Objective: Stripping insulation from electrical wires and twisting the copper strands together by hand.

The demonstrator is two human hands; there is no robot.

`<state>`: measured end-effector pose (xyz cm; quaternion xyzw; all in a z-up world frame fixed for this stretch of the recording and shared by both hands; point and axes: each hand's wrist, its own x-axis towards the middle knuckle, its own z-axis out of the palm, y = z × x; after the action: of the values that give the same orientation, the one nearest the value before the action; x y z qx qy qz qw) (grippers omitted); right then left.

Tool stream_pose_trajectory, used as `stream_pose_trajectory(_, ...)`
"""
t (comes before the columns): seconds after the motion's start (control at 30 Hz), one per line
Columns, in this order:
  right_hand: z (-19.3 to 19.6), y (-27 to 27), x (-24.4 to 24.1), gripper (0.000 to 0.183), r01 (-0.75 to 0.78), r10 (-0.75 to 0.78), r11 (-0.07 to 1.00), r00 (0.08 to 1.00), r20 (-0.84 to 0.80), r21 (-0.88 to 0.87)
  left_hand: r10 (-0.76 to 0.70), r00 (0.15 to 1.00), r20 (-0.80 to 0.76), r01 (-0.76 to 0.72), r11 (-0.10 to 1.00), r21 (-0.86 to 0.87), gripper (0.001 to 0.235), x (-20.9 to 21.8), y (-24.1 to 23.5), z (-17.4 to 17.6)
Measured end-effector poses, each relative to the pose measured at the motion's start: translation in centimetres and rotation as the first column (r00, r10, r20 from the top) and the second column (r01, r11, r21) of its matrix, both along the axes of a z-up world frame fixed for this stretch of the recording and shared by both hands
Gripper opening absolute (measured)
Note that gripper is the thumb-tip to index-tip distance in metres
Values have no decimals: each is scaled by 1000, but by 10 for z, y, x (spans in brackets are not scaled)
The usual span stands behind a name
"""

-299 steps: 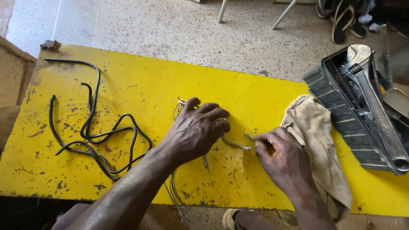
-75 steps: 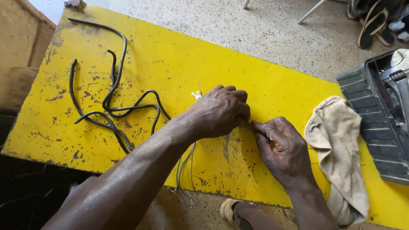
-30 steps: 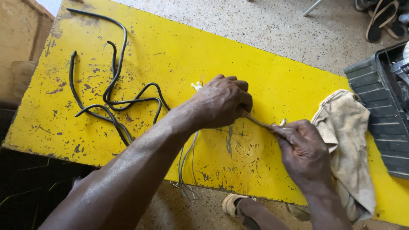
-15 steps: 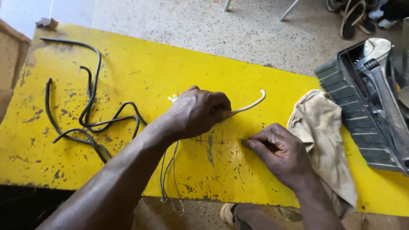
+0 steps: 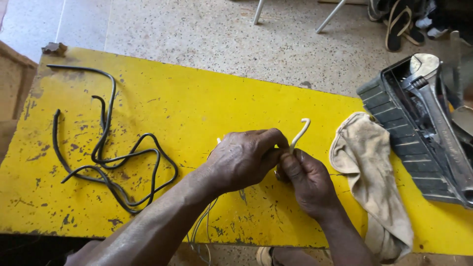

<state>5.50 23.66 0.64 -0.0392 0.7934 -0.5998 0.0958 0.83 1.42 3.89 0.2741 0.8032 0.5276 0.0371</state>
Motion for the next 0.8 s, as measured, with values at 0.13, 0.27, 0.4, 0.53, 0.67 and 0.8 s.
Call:
stream_pose_trajectory(0.13, 5, 0, 4, 45, -64, 60, 997, 994, 87, 43, -54, 975, -216, 14, 983, -182, 14, -1, -7, -8)
stream_pose_trajectory(0.27, 20, 2, 17, 45, -141, 107, 956, 984, 139, 256, -180, 956, -233, 98, 941, -324, 15, 6, -12, -24)
stream_pose_trajectory(0.4, 27, 16, 29, 41, -194, 178, 879, 981, 77, 436, -260, 942, -211, 185, 929, -320, 22, 17, -13, -28)
stream_pose_trajectory(0.53, 34, 25, 41, 39, -249, 255, 871, 966, 43, 424, -285, 914, -288, 177, 921, -348, 15, 26, -10, -30)
stream_pose_trajectory(0.67, 35, 28, 53, 41, -275, 282, 884, 959, 38, 377, -343, 872, -348, 217, 910, -354, 15, 30, -10, -41)
stream_pose_trajectory(0.8, 39, 32, 66, 42, -267, 246, 909, 964, 105, 320, -368, 885, -286, 222, 872, -436, 26, 35, -7, -43)
